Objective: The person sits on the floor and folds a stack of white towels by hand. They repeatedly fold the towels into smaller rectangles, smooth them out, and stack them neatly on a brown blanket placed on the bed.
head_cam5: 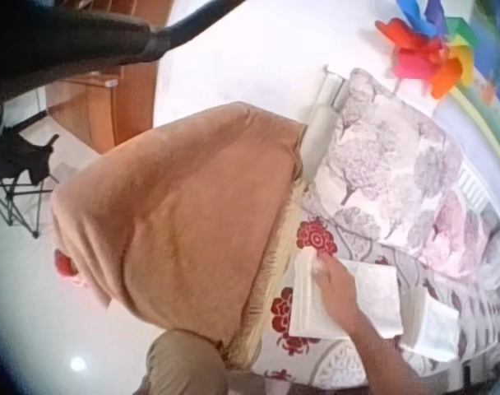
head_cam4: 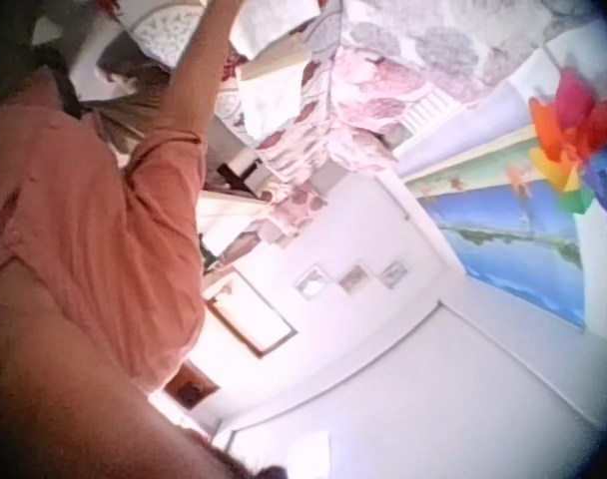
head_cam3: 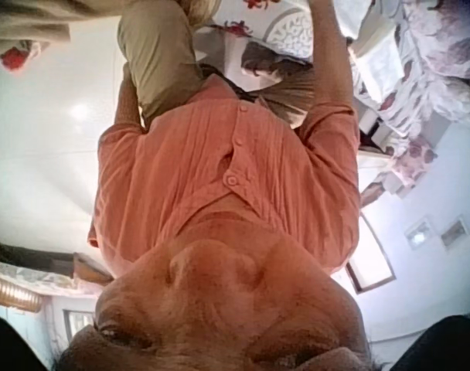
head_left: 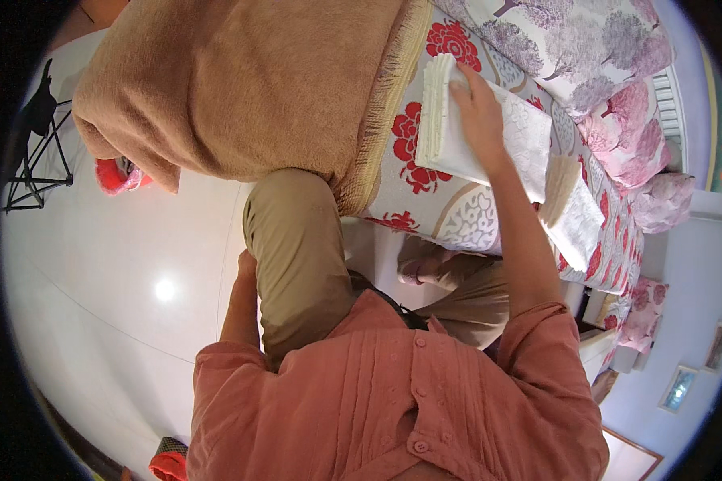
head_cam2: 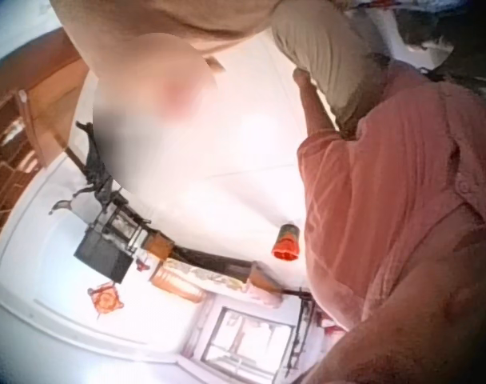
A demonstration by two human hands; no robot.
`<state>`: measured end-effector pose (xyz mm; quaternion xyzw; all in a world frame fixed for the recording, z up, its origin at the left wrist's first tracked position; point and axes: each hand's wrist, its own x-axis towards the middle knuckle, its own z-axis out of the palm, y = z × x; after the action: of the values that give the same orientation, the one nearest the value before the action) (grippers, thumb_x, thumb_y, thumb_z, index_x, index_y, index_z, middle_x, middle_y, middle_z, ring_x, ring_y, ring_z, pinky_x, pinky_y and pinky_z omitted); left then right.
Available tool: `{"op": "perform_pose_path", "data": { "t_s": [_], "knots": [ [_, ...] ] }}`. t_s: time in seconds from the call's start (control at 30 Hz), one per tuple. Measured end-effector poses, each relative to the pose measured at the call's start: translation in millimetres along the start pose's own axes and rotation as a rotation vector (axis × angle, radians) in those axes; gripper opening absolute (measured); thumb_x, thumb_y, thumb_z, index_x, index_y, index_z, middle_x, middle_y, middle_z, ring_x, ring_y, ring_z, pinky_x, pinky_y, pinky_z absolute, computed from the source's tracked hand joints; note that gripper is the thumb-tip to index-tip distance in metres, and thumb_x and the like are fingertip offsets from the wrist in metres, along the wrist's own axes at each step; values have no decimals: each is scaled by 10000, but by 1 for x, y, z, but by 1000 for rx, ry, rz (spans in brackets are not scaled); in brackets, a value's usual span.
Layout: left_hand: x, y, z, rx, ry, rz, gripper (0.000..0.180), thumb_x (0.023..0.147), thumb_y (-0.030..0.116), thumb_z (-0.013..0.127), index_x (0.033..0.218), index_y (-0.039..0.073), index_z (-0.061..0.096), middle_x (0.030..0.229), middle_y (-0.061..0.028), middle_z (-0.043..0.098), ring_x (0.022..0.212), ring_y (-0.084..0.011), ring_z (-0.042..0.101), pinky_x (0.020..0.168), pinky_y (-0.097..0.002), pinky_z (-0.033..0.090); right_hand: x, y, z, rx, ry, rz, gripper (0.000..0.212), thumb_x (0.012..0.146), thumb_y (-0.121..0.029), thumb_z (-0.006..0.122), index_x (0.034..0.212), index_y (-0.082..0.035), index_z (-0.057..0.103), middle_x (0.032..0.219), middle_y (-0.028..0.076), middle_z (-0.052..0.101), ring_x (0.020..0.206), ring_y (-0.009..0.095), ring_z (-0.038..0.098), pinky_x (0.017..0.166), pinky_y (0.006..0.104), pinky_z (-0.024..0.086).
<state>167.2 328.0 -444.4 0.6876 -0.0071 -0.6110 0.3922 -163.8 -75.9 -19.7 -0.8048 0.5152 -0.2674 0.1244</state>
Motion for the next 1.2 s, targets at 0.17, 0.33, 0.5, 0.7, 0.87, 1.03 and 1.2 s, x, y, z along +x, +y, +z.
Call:
{"op": "perform_pose_path", "data": {
  "t_s": [0.17, 0.33, 0.5, 0.7, 0.87, 1.03, 1.2],
  "knots": [
    [0, 10, 6, 33, 38, -58, 443, 950, 271, 599, 1251, -53, 642, 1108, -168, 719, 973, -281, 679, 852, -408, 536, 51, 11, -2, 84, -76, 31, 535, 1025, -467, 520, 1271, -7, 641, 1262, 195, 670, 1144, 357, 643, 983, 397, 481],
    [0, -7, 3, 237, 166, 150, 403, 944, 266, 611, 1183, -55, 664, 1052, -166, 726, 945, -242, 660, 805, -408, 524, 75, 19, 10, 341, -358, 387, 526, 968, -530, 590, 1104, -34, 704, 1092, 123, 706, 1000, 245, 663, 883, 352, 493],
    [13, -8, 1, 195, 60, 148, 315, 921, 257, 648, 1054, -26, 689, 945, -133, 711, 837, -209, 624, 760, -402, 514, 67, -2, -6, 560, -385, 559, 420, 939, -491, 605, 1055, -102, 712, 983, 57, 683, 891, 158, 638, 816, 297, 490],
    [4, 1, 1, 239, 84, 95, 302, 918, 236, 648, 1081, -15, 695, 926, -98, 712, 810, -182, 620, 721, -373, 501, 71, 19, -2, 417, -393, 274, 393, 907, -404, 604, 1076, -64, 706, 1063, 41, 671, 981, 176, 617, 909, 318, 469],
    [6, 5, 1, 152, 114, 126, 327, 934, 250, 633, 1118, -14, 695, 947, -84, 716, 818, -175, 616, 724, -369, 501, 77, -1, -10, 298, -481, 299, 347, 928, -351, 590, 1019, -32, 691, 1042, 71, 656, 998, 193, 589, 957, 308, 428],
    [5, 0, -1, 68, 117, 92, 349, 971, 272, 569, 1141, -8, 689, 992, -88, 712, 857, -188, 616, 748, -382, 502, 60, 26, -26, 721, -366, 374, 305, 966, -298, 566, 909, -11, 654, 971, 76, 624, 937, 187, 571, 898, 305, 432],
    [4, 4, 10, -64, 87, 139, 357, 983, 281, 545, 1160, 5, 686, 1007, -90, 709, 867, -194, 623, 773, -372, 503, 45, 24, -28, 648, -282, 124, 266, 917, -272, 612, 806, -32, 647, 863, 15, 608, 822, 131, 555, 800, 266, 430]
  ]
}}
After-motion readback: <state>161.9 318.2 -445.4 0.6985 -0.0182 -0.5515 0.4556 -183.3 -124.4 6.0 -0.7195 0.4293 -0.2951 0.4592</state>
